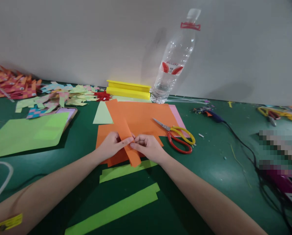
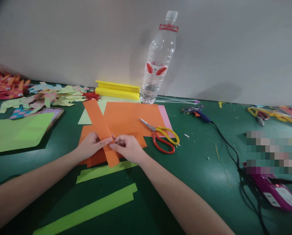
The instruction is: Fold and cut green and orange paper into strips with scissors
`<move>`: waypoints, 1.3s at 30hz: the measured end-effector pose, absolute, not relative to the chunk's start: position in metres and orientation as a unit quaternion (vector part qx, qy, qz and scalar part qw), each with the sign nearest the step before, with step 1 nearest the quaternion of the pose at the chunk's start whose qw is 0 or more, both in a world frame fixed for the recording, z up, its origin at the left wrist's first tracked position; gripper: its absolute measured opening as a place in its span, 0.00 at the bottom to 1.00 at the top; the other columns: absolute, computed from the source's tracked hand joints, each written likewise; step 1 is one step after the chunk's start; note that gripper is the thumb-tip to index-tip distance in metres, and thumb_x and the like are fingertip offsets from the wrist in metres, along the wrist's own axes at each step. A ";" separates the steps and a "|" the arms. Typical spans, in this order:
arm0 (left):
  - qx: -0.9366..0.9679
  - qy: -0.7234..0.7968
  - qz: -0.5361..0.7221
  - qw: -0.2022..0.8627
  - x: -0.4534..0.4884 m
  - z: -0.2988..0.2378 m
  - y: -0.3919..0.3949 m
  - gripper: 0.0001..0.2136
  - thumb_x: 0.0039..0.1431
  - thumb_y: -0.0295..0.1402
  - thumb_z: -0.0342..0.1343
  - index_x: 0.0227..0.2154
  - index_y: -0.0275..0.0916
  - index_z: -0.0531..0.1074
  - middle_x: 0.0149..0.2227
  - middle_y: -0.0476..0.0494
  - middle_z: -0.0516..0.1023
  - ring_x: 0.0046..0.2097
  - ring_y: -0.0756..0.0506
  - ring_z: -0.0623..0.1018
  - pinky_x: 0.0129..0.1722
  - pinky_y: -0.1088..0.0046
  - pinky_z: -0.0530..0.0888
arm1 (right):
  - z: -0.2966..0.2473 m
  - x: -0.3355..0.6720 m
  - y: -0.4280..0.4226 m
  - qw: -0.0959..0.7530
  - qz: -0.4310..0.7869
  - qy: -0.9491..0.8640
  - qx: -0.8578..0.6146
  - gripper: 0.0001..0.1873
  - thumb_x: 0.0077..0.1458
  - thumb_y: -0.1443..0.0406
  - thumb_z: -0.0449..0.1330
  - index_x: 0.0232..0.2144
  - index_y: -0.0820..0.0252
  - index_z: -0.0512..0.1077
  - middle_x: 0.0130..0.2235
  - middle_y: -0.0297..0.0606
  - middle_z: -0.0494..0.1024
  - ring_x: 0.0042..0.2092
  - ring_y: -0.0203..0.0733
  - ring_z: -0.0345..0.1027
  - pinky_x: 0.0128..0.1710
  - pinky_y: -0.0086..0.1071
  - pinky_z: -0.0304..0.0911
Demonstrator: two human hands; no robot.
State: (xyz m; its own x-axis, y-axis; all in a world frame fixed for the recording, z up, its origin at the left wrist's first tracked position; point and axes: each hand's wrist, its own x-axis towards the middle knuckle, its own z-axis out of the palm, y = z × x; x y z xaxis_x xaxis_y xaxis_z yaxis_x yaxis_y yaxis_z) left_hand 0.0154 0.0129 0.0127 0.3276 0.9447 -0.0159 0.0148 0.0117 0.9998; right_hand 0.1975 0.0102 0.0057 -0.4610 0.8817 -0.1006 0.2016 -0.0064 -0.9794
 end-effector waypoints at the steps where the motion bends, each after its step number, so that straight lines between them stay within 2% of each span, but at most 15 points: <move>1: 0.580 0.421 0.402 0.571 0.016 0.013 0.013 0.09 0.46 0.40 0.65 0.27 0.39 0.79 0.30 0.42 0.80 0.35 0.41 0.78 0.36 0.68 0.73 | 0.006 0.197 0.010 0.300 0.561 -0.642 -0.427 0.15 0.49 0.54 0.62 0.25 0.59 0.67 0.21 0.27 0.65 0.22 0.30 0.52 0.23 0.28 0.50; 8: 0.473 0.456 0.515 0.551 0.014 -0.002 0.018 0.12 0.50 0.42 0.64 0.31 0.38 0.79 0.33 0.42 0.80 0.37 0.42 0.78 0.38 0.68 0.73 | 0.009 0.198 0.010 0.286 0.546 -0.652 -0.442 0.15 0.49 0.53 0.63 0.25 0.59 0.69 0.20 0.27 0.65 0.22 0.30 0.54 0.22 0.28 0.50; 17: 0.383 0.444 0.568 0.577 0.017 0.002 0.017 0.15 0.48 0.44 0.64 0.29 0.35 0.78 0.31 0.43 0.79 0.35 0.43 0.77 0.36 0.69 0.72 | 0.009 0.197 0.009 0.274 0.539 -0.667 -0.435 0.15 0.51 0.54 0.61 0.25 0.60 0.68 0.20 0.27 0.66 0.22 0.30 0.53 0.23 0.27 0.50; 32: 0.391 0.445 0.560 0.580 0.016 0.000 0.017 0.15 0.49 0.43 0.65 0.31 0.34 0.79 0.32 0.43 0.79 0.38 0.44 0.77 0.38 0.70 0.71 | 0.004 0.197 0.012 0.273 0.544 -0.687 -0.396 0.17 0.54 0.53 0.58 0.25 0.60 0.67 0.20 0.26 0.60 0.22 0.30 0.49 0.22 0.27 0.46; 39: 0.402 0.451 0.557 0.570 0.015 -0.003 0.018 0.15 0.50 0.44 0.63 0.32 0.34 0.78 0.33 0.42 0.80 0.38 0.43 0.77 0.39 0.69 0.72 | 0.006 0.198 0.011 0.275 0.530 -0.703 -0.386 0.16 0.56 0.55 0.56 0.24 0.59 0.65 0.21 0.27 0.59 0.23 0.31 0.49 0.23 0.28 0.47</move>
